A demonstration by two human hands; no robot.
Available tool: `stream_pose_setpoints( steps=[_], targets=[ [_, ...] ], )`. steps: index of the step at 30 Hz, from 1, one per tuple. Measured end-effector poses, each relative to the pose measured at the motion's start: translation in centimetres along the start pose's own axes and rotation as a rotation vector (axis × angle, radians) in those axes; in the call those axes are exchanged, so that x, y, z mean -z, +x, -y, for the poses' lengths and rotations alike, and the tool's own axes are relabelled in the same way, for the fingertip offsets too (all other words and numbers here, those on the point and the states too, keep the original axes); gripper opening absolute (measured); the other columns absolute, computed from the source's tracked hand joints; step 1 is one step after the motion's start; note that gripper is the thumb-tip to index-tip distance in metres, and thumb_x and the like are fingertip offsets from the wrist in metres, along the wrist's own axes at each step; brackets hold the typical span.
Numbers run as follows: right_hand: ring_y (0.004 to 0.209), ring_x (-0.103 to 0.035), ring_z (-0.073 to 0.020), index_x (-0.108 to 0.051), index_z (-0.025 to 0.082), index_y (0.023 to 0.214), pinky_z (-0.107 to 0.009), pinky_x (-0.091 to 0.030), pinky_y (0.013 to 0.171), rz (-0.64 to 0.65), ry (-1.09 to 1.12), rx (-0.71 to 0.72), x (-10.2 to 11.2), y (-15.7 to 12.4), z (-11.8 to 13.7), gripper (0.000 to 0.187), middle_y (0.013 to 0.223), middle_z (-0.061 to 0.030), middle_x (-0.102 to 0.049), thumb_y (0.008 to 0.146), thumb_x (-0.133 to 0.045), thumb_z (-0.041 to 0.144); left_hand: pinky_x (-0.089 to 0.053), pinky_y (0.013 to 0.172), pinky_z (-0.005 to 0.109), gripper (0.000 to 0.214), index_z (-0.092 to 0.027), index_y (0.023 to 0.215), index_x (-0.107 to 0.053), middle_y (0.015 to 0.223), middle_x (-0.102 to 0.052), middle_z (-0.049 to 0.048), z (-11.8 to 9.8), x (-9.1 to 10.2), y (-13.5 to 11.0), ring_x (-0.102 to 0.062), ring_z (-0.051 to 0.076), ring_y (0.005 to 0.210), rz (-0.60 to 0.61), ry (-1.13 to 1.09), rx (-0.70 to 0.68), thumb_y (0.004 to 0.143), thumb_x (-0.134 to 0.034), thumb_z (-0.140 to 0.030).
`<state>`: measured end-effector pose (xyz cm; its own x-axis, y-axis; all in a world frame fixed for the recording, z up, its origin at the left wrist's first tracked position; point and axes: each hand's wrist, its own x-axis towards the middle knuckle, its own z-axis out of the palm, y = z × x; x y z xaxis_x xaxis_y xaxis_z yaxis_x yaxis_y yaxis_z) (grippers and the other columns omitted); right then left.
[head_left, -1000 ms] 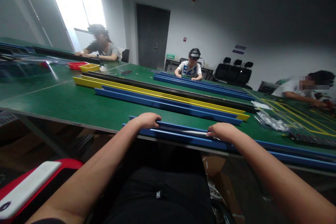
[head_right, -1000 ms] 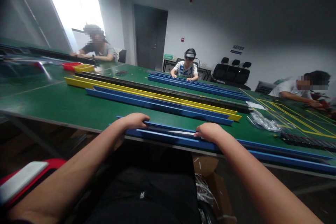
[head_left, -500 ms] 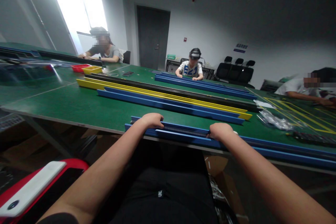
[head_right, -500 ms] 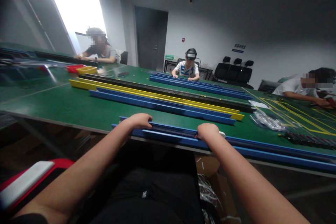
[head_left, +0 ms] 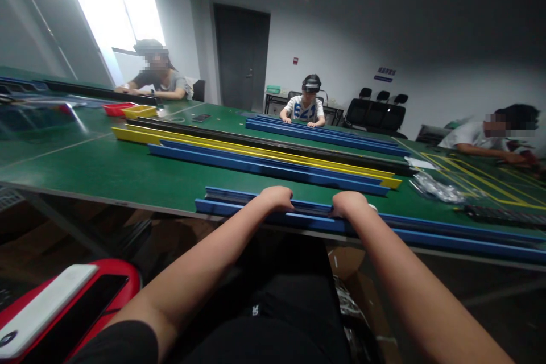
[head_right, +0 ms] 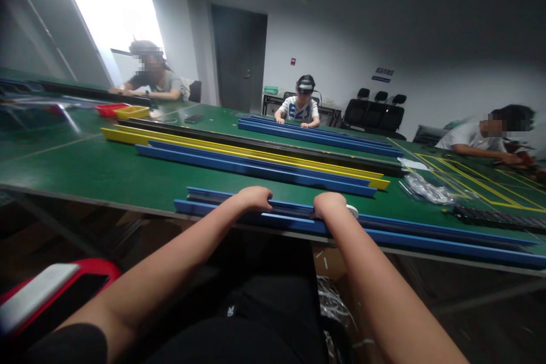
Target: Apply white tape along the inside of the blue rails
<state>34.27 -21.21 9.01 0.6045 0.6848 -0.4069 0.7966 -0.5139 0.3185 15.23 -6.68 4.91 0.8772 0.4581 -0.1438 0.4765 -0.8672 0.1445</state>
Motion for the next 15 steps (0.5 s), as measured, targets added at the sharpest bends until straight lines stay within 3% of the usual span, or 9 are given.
stream_pose_setpoints(
  steps=[9, 13, 15],
  targets=[
    [0.106, -0.065, -0.0363, -0.078, 0.022, 0.092, -0.046, -0.052, 0.086, 0.08, 0.026, -0.03, 0.7, 1.0, 0.3, 0.053, 0.114, -0.015, -0.07, 0.054, -0.084, 0.057, -0.056, 0.08, 0.036, 0.039, -0.022, 0.105, -0.071, 0.112, -0.072, 0.0132, -8.4, -0.6, 4.8, -0.068, 0.029, 0.1, 0.026, -0.026, -0.087, 0.075, -0.061, -0.045],
    [0.1, -0.068, -0.0367, -0.078, 0.022, 0.084, -0.048, -0.053, 0.083, 0.089, 0.057, -0.025, 0.7, 1.5, 0.3, 0.046, 0.103, -0.014, -0.073, 0.051, -0.087, 0.053, -0.057, 0.081, 0.034, 0.039, -0.021, 0.105, -0.072, 0.111, -0.072, 0.0142, -10.3, -0.6, 5.9, -0.069, 0.029, 0.1, 0.047, -0.031, -0.112, 0.075, -0.064, -0.045],
    [0.097, -0.068, -0.0376, -0.078, 0.021, 0.084, -0.049, -0.054, 0.082, 0.034, 0.097, 0.013, 0.5, 1.6, 0.1, 0.045, 0.099, -0.0153, -0.073, 0.052, -0.087, 0.051, -0.056, 0.081, 0.034, 0.038, -0.021, 0.106, -0.072, 0.111, -0.072, 0.0136, -10.5, -0.8, 6.0, -0.069, 0.029, 0.101, 0.04, -0.029, -0.127, 0.077, -0.063, -0.044]
  ],
)
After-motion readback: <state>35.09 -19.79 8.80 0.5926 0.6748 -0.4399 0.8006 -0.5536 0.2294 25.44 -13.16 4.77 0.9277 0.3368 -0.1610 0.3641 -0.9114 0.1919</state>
